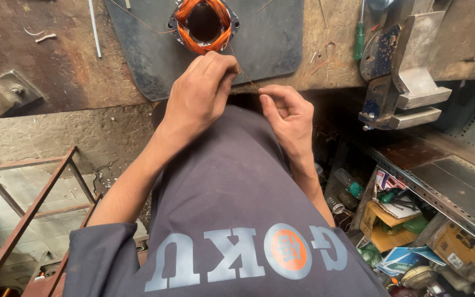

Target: The person ties white string around the copper windings of a stator to secure them, then uses scissors to cut the excess string. They continue to adjust the windings and tie additional string to ensure the coils are held in place.

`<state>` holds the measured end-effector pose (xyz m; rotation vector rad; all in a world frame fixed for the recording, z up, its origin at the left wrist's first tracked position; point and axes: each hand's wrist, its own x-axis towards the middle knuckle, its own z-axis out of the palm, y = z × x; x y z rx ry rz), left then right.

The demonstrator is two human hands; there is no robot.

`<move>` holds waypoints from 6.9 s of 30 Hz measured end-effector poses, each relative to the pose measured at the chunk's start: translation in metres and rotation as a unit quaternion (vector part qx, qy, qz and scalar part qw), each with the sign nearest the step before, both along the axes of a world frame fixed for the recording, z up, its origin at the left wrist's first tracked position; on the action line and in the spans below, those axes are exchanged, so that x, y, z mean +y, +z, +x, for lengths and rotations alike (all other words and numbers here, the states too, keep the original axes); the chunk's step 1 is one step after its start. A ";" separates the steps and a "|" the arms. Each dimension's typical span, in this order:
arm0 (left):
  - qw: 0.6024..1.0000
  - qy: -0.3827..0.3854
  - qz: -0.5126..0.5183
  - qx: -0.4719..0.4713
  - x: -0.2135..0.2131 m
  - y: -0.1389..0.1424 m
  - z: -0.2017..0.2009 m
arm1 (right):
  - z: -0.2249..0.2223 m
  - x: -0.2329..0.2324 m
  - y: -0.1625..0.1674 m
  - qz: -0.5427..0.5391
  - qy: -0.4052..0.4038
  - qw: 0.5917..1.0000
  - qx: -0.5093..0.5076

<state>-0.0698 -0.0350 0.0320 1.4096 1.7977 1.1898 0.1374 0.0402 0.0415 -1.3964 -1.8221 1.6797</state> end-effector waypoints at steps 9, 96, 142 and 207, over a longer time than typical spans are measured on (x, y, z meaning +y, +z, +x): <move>1.000 -0.022 0.018 -0.012 0.016 -0.002 -0.005 | 0.010 0.008 0.014 0.087 -0.014 0.996 -0.012; 0.986 -0.013 0.074 0.152 0.008 0.002 -0.015 | -0.071 -0.005 -0.010 0.024 0.041 0.998 0.041; 0.912 0.149 -0.126 -0.360 0.000 -0.017 0.036 | -0.047 0.054 0.022 -0.012 0.273 0.952 -0.136; 0.978 0.138 -0.138 -0.074 -0.060 0.022 0.004 | -0.001 0.048 -0.009 0.029 0.101 0.972 -0.208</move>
